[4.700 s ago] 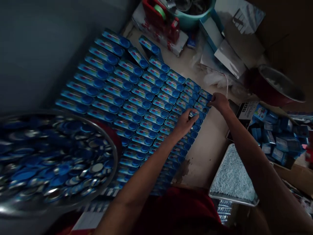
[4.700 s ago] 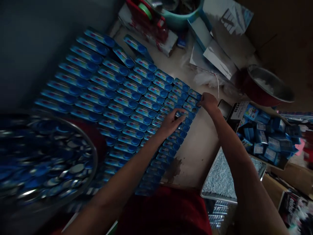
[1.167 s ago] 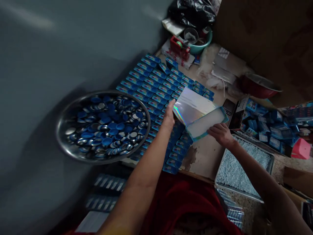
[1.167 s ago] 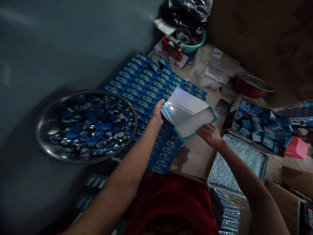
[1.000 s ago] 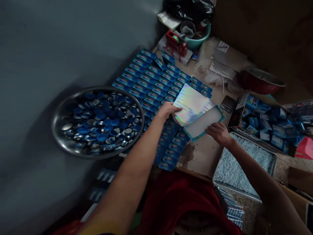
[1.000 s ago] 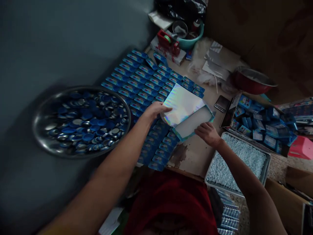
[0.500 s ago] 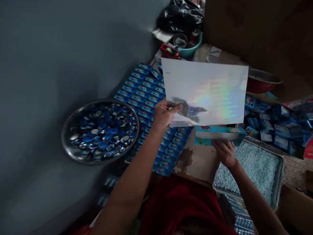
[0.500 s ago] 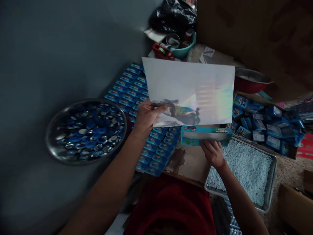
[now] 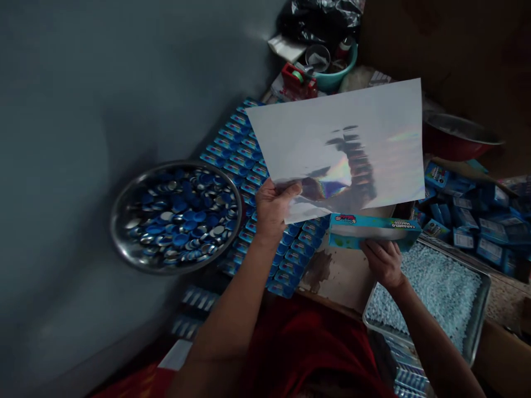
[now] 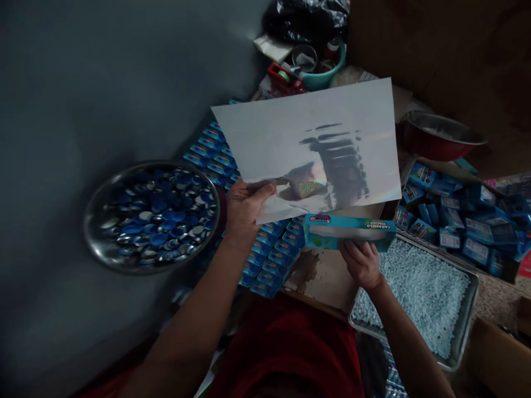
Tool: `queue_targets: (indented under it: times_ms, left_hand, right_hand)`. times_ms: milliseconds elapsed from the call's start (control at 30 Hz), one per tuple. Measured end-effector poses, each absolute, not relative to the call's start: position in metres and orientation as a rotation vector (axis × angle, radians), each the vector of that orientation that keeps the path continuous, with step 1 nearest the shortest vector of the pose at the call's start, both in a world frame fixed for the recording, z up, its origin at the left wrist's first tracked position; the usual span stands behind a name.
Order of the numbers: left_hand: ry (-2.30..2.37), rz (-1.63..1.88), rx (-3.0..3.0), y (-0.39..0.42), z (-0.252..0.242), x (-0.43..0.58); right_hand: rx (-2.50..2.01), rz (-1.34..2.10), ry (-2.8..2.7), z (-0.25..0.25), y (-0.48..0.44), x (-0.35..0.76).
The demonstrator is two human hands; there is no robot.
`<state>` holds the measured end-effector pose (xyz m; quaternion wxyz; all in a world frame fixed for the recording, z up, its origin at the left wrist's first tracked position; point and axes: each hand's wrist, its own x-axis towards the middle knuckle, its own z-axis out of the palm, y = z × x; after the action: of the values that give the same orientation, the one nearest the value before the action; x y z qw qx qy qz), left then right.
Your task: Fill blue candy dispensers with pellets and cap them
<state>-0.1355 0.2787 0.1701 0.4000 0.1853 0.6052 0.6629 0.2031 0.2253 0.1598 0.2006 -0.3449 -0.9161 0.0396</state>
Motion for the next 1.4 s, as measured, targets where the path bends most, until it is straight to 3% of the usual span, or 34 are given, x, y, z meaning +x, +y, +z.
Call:
queue_targets:
  times_ms: [333,633,767,867,967,1067,1167,1400]
  left_hand:
    - [1.416,1.608,-0.037,0.275,0.121,-0.156]
    - [1.384,1.303,-0.113,0.289,0.127,-0.179]
    - [1.585,1.394,0.195,0.274,0.156,-0.189]
    - [1.88,1.482,0.949,0.262,0.194,-0.197]
    - [1.909,1.14,1.848,0.272,0.235,-0.194]
    - [1.749,0.62,2.343,0.302,0.271,-0.173]
    - [1.641,0.27,2.436,0.331,0.3,-0.145]
    - [1.66,0.059,2.167,0.356,0.346,-0.126]
  right_hand:
    - [-0.97,0.575,-2.18,0.146,0.233,0.16]
    - [-1.151,1.111,-1.98,0.147,0.242,0.152]
    - [-1.261,1.259,-1.84,0.155,0.259,0.155]
    - [-1.275,1.378,-1.804,0.173,0.276,0.158]
    - [-1.227,1.478,-1.814,0.197,0.297,0.163]
    - [-1.168,1.536,-1.804,0.219,0.317,0.173]
    - [-1.126,1.566,-1.774,0.238,0.331,0.185]
    - [-1.038,1.624,-1.701,0.266,0.337,0.191]
